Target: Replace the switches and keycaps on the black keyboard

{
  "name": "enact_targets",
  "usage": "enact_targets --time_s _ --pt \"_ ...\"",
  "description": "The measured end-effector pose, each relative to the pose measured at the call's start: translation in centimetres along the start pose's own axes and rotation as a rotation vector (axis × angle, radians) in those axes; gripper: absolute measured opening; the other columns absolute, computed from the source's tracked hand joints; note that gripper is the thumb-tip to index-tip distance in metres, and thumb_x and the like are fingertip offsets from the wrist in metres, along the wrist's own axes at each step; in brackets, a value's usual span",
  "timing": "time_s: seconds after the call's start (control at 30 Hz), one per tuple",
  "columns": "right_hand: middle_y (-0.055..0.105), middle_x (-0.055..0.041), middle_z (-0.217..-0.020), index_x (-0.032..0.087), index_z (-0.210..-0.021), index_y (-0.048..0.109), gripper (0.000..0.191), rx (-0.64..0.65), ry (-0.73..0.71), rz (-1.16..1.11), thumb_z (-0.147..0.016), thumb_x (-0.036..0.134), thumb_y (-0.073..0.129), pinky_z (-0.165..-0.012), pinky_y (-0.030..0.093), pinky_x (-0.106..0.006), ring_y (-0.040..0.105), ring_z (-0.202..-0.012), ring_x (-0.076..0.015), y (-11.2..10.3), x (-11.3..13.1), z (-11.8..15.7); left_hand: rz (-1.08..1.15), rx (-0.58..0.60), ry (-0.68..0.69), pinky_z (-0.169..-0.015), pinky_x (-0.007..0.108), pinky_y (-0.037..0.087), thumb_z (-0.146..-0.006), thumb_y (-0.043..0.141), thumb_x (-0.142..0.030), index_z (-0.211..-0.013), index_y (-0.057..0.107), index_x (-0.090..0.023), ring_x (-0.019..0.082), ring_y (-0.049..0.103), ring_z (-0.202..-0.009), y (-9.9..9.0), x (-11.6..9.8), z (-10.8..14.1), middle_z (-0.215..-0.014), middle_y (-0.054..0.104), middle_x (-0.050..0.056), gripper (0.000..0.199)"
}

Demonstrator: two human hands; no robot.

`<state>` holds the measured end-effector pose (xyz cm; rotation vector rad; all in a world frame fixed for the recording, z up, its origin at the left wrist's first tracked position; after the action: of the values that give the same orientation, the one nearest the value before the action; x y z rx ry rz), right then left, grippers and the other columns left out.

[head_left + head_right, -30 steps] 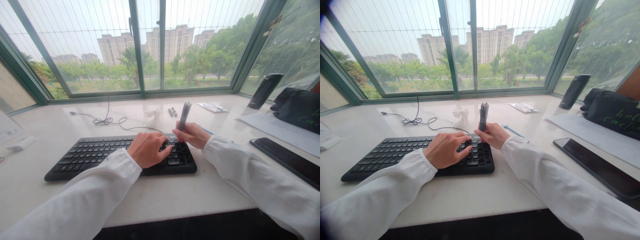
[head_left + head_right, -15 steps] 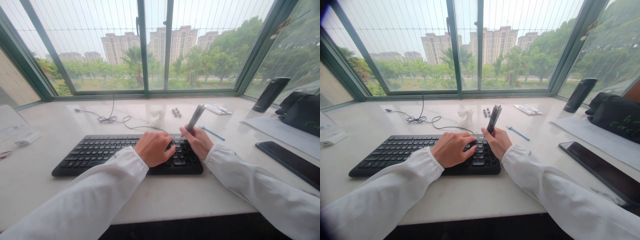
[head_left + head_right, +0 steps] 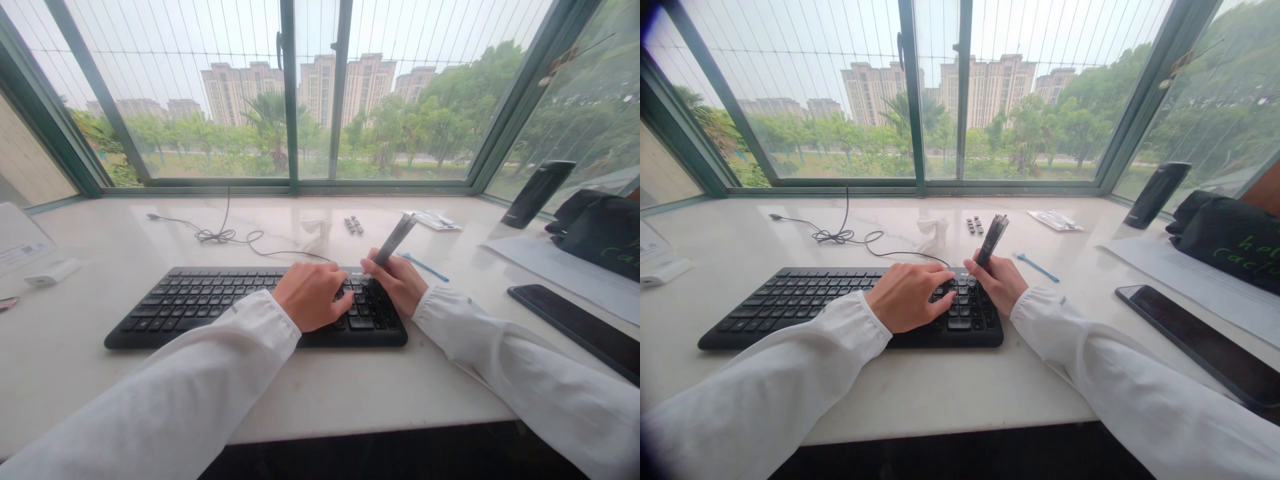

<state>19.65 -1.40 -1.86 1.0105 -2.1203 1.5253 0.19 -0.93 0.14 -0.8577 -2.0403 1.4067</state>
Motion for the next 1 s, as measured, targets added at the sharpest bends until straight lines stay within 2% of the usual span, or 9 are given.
enact_targets --time_s 0.17,0.3,0.4,0.57,0.73,0.87,1.0 --pt "0.045 0.0024 -0.062 0.019 -0.067 0.053 0.042 -0.017 0.124 -0.226 -0.088 0.054 0.045 -0.064 0.034 -0.029 0.043 -0.062 -0.0138 0.2 -1.3 -0.8 -0.037 0.016 -0.018 -0.06 0.031 0.046 -0.086 0.044 -0.023 -0.118 0.065 -0.024 0.022 0.065 -0.076 0.2 0.4 -0.1 -0.097 0.069 0.006 0.038" --pt "0.044 0.0029 -0.058 0.018 -0.063 0.052 0.043 -0.015 0.256 -0.394 -0.084 0.056 0.051 -0.06 0.032 -0.028 0.039 -0.056 -0.0119 0.5 -1.9 -1.4 -0.065 0.013 -0.003 -0.056 0.031 0.045 -0.086 0.042 -0.021 -0.12 0.063 -0.025 0.021 0.065 -0.072 0.4 0.6 -0.1 -0.101 0.068 0.005 0.041" --pt "0.044 0.0027 -0.056 0.018 -0.062 0.053 0.045 -0.033 0.32 -0.477 -0.081 0.059 0.054 -0.057 0.031 -0.028 0.039 -0.054 -0.0116 0.5 -2.0 -1.6 -0.066 0.009 0.028 -0.055 0.03 0.045 -0.087 0.039 -0.017 -0.126 0.058 -0.031 0.018 0.064 -0.069 0.3 0.5 -0.1 -0.113 0.064 0.004 0.046" --pt "0.043 0.0027 -0.055 0.017 -0.062 0.054 0.047 -0.084 0.281 -0.472 -0.081 0.06 0.053 -0.057 0.032 -0.028 0.04 -0.055 -0.0116 0.4 -2.0 -1.6 -0.07 0.052 0.112 -0.053 0.028 0.045 -0.087 0.04 -0.016 -0.122 0.06 -0.037 0.013 0.062 -0.065 0.3 0.6 -0.1 -0.125 0.057 0.0 0.046" --pt "0.045 0.002 -0.057 0.017 -0.064 0.056 0.05 -0.124 0.21 -0.383 -0.082 0.063 0.05 -0.06 0.033 -0.028 0.043 -0.058 -0.0123 0.2 -2.3 -1.5 -0.083 0.027 0.088 -0.054 0.027 0.045 -0.087 0.04 -0.015 -0.126 0.057 -0.037 0.013 0.063 -0.068 0.1 0.6 -0.2 -0.125 0.056 0.0 0.048" --pt "0.046 0.0015 -0.056 0.016 -0.065 0.058 0.052 -0.094 0.224 -0.318 -0.082 0.064 0.048 -0.061 0.034 -0.029 0.043 -0.058 -0.0129 0.2 -2.3 -1.6 -0.098 0.043 0.1 -0.054 0.026 0.045 -0.089 0.039 -0.016 -0.118 0.063 -0.038 0.012 0.062 -0.068 0.0 0.6 -0.2 -0.127 0.055 -0.001 0.044" --pt "0.046 0.0015 -0.059 0.017 -0.066 0.057 0.05 -0.053 0.204 -0.314 -0.083 0.063 0.049 -0.062 0.034 -0.029 0.043 -0.06 -0.013 0.1 -2.1 -1.6 -0.094 0.014 0.088 -0.051 0.027 0.043 -0.089 0.038 -0.016 -0.125 0.057 -0.036 0.013 0.061 -0.066 0.0 0.5 -0.2 -0.125 0.056 0.0 0.045"
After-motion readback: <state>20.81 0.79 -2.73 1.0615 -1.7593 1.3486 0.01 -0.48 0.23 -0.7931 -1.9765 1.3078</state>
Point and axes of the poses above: each hand's wrist, its own z-axis away from the middle knuckle, its own y-axis out of the palm, x = y × z, the point moved 1 cm from there along -z, towards the middle knuckle
